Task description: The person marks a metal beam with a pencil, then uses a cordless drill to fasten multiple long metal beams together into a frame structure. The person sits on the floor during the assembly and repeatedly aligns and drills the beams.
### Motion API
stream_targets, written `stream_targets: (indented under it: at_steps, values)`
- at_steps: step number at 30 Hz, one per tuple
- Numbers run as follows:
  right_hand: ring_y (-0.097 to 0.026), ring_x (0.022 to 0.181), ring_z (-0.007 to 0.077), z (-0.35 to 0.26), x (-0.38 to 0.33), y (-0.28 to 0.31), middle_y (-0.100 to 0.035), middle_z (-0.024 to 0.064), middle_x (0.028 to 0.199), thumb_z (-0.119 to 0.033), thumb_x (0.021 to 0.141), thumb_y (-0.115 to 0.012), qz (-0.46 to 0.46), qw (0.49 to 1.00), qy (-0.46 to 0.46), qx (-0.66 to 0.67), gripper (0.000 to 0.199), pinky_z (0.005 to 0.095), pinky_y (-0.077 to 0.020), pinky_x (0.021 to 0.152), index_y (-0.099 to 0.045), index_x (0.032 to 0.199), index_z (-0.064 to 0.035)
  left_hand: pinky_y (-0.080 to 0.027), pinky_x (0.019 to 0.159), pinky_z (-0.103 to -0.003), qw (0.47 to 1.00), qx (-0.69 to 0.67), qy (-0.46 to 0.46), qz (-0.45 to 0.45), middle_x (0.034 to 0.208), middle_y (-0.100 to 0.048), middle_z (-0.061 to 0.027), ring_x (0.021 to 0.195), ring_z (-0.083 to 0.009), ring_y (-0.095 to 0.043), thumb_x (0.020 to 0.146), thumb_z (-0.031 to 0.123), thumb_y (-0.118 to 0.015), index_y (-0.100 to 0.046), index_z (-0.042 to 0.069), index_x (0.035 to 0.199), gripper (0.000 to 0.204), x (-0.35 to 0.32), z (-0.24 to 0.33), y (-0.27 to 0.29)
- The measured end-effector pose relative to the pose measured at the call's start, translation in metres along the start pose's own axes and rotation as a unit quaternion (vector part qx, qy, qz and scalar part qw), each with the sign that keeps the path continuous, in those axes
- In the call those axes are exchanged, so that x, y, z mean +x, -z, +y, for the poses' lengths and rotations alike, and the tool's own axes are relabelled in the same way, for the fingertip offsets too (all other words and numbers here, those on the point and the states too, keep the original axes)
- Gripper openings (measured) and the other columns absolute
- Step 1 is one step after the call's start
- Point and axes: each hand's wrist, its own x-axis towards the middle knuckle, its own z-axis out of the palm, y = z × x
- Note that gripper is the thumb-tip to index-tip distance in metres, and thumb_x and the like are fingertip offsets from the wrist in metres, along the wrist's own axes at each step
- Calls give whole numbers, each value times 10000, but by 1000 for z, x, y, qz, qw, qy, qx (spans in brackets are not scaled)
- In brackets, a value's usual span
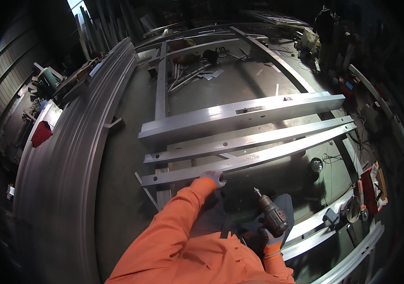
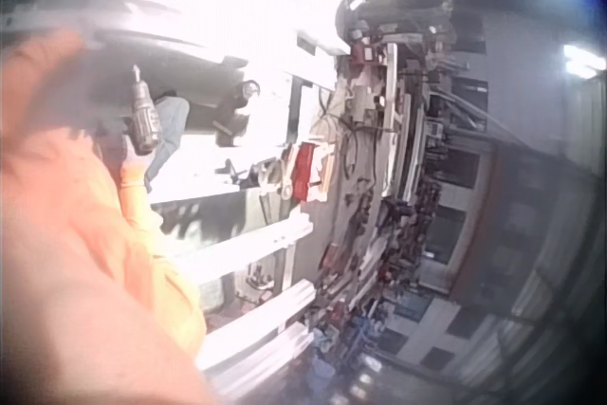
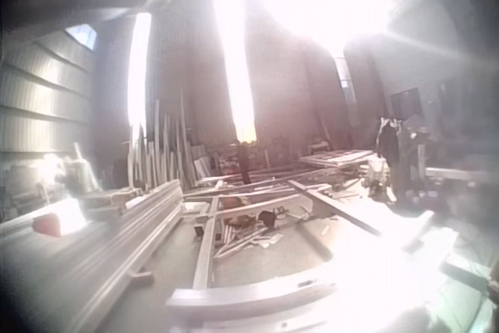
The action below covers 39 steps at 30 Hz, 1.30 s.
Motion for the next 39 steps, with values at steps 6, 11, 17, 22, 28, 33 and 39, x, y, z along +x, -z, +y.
stream_targets:
  at_steps: [6, 11, 17, 22, 28, 33, 39]
  values:
    - [-643, 809, 231, 31, 17, -5, -664, 53, 895, -172, 675, -736, -11, 994, 92, -51, 359, 381, -539, 760, -690, 1022, -93, -501, 756, -257, 670, -736, -87, 33, 939, -693, -30, 843, -114, -615, 1016, 433, -671, -711, 59, 1123, 391, -2, 99, -67]
    - [-676, 1102, 275, 35, 15, 1, -731, 93, 1149, -273, 734, -858, -89, 996, 19, -2, 543, 396, -512, 999, -709, 1220, -80, -437, 629, -286, 661, -747, -45, 64, 676, -597, 11, 633, -105, -524, 1004, 496, -669, -705, 94, 816, 445, 6, 132, -80]
    - [-704, 1068, 247, 32, 16, -4, -746, 98, 1146, -203, 727, -860, -85, 996, 16, 25, 521, 391, -541, 957, -717, 1206, -56, -428, 588, -309, 742, -669, 5, -42, 677, -627, 4, 612, -119, -543, 957, 563, -700, -686, 104, 733, 511, 14, 111, -70]
    - [-730, 933, 227, 2, 16, -16, -761, 87, 1033, -179, 710, -828, -68, 995, 51, -47, 484, 363, -568, 840, -730, 1170, -65, -463, 610, -331, 831, -548, 14, -90, 721, -681, -25, 628, -154, -587, 924, 600, -716, -730, 97, 775, 525, 21, 83, -56]
    - [-740, 922, 216, 6, 15, -30, -773, 84, 1001, -125, 736, -825, -59, 997, 33, -23, 437, 358, -575, 831, -746, 1162, -66, -513, 636, -373, 838, -542, 5, -63, 750, -707, -53, 648, -194, -636, 904, 626, -721, -749, 82, 805, 553, 32, 53, -71]
    - [-730, 852, 257, -23, 15, -10, -764, 56, 975, -58, 732, -757, -61, 951, 237, -191, 413, 361, -568, 734, -762, 1143, -102, -593, 634, -471, 802, -442, 383, 125, 915, -744, -152, 793, -348, -732, 892, 616, -744, -700, 3, 1142, 664, 58, -73, -55]
    - [-701, 944, 184, -4, 27, -6, -727, 65, 1004, -43, 755, -717, -63, 998, -30, -7, 367, 343, -564, 753, -723, 1121, -47, -419, 1155, -444, 938, -27, 319, 131, 1563, -495, -161, 1422, -388, -480, 732, 497, -858, -458, 217, 1539, 943, 11, -160, -18]
